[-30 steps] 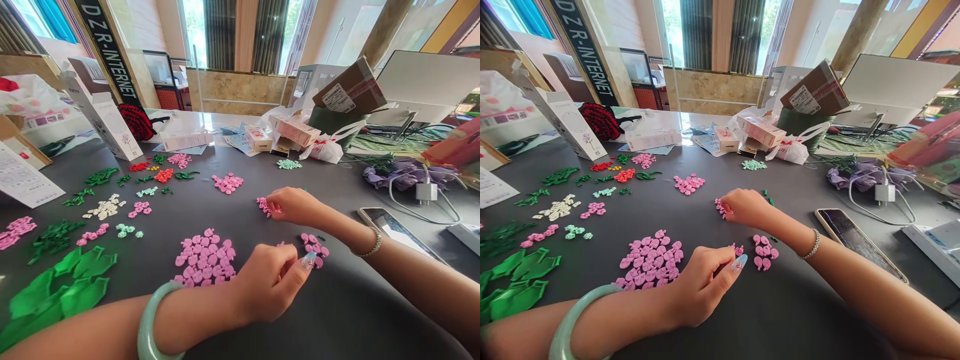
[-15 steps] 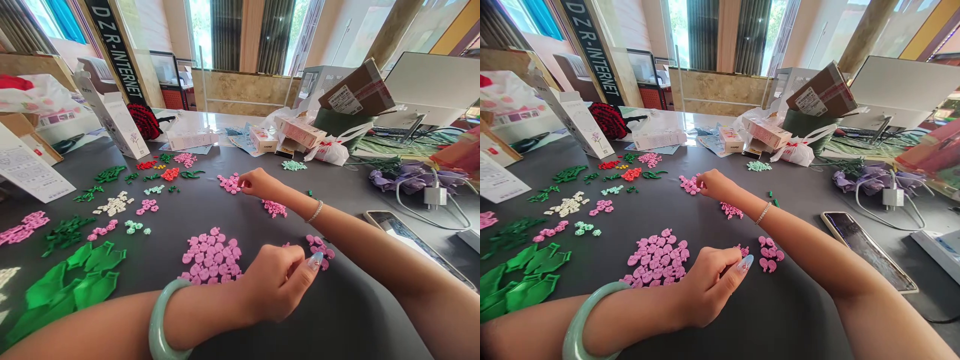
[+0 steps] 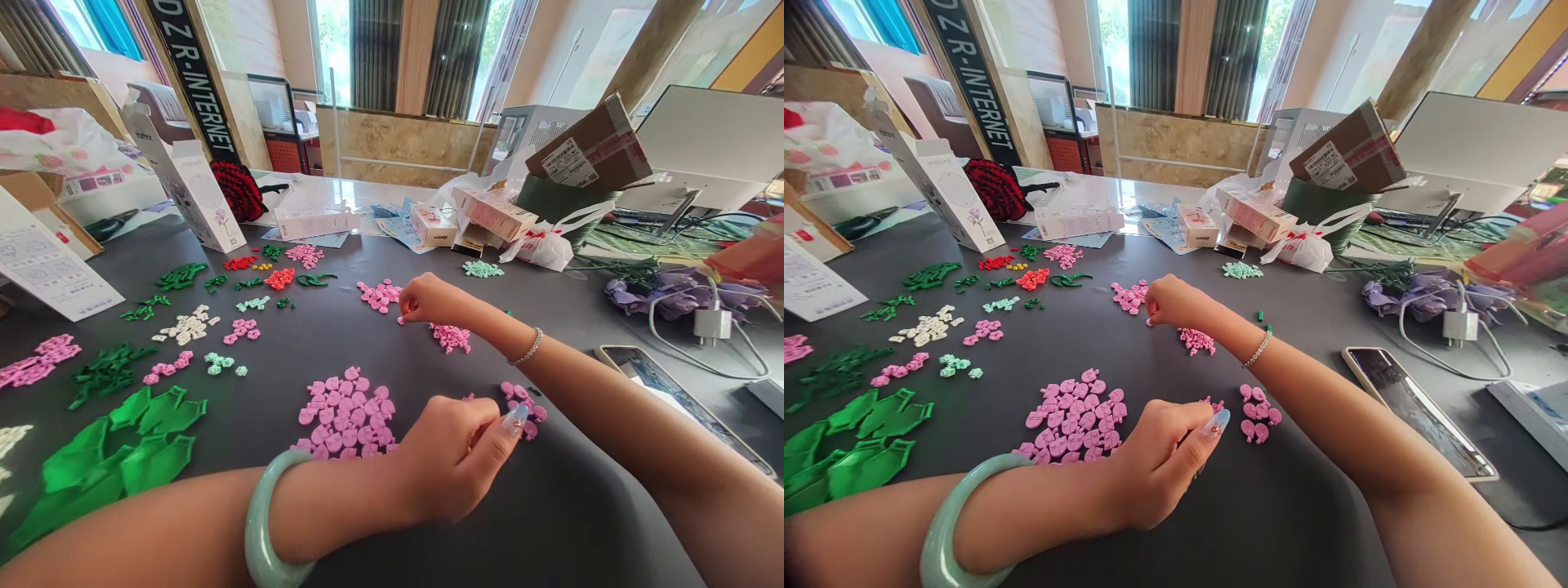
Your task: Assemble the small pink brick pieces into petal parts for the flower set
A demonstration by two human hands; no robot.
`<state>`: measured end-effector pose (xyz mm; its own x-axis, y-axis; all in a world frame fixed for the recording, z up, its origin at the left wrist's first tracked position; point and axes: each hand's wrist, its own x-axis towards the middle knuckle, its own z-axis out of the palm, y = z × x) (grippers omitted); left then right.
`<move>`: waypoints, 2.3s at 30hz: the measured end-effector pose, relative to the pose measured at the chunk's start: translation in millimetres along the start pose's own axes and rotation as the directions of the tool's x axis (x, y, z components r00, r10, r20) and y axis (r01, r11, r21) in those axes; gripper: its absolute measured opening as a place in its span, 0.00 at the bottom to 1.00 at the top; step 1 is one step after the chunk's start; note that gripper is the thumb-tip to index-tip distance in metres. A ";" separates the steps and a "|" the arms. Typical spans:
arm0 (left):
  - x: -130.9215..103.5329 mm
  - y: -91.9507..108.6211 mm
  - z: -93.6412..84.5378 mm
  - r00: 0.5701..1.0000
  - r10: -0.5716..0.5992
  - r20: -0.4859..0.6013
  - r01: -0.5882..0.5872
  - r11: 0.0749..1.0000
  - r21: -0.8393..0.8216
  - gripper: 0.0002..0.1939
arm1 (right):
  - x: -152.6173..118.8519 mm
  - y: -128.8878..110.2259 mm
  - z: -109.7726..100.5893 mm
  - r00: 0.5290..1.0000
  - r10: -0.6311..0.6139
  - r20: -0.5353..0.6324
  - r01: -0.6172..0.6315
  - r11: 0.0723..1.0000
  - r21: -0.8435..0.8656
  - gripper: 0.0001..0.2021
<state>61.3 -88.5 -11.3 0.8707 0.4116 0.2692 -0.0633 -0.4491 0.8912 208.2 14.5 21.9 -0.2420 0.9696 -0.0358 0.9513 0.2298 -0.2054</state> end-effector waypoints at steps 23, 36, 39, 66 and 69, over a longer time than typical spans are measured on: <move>14.6 -13.5 8.0 0.827 -0.460 -0.322 0.214 0.788 -0.577 0.30 | -111.0 -18.4 0.7 0.920 0.071 -0.385 0.128 0.875 0.466 0.07; 13.8 -10.8 2.5 0.853 -0.333 -0.401 0.234 0.932 -0.276 0.22 | -133.6 -29.3 -3.9 0.954 0.188 -0.235 0.008 0.764 0.646 0.01; 14.4 -10.4 2.0 0.853 -0.353 -0.384 0.258 0.925 -0.278 0.20 | -134.7 -22.9 -7.9 0.970 0.213 -0.119 -0.056 0.667 0.743 0.02; 15.1 -11.5 0.7 0.871 -0.320 -0.372 0.202 0.925 -0.322 0.20 | -132.1 -17.9 -2.5 0.976 0.215 -0.043 -0.088 0.564 0.821 0.07; 15.4 -11.0 1.4 0.864 -0.335 -0.376 0.208 0.918 -0.339 0.21 | -131.0 -12.0 -2.6 0.981 0.191 -0.046 -0.051 0.472 0.880 0.06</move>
<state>76.1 -78.3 -17.5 0.5903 0.8040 0.0717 -0.0424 -0.0579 0.9974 228.9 -115.1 31.6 -0.0468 0.9985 -0.0297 0.2934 -0.0147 -0.9559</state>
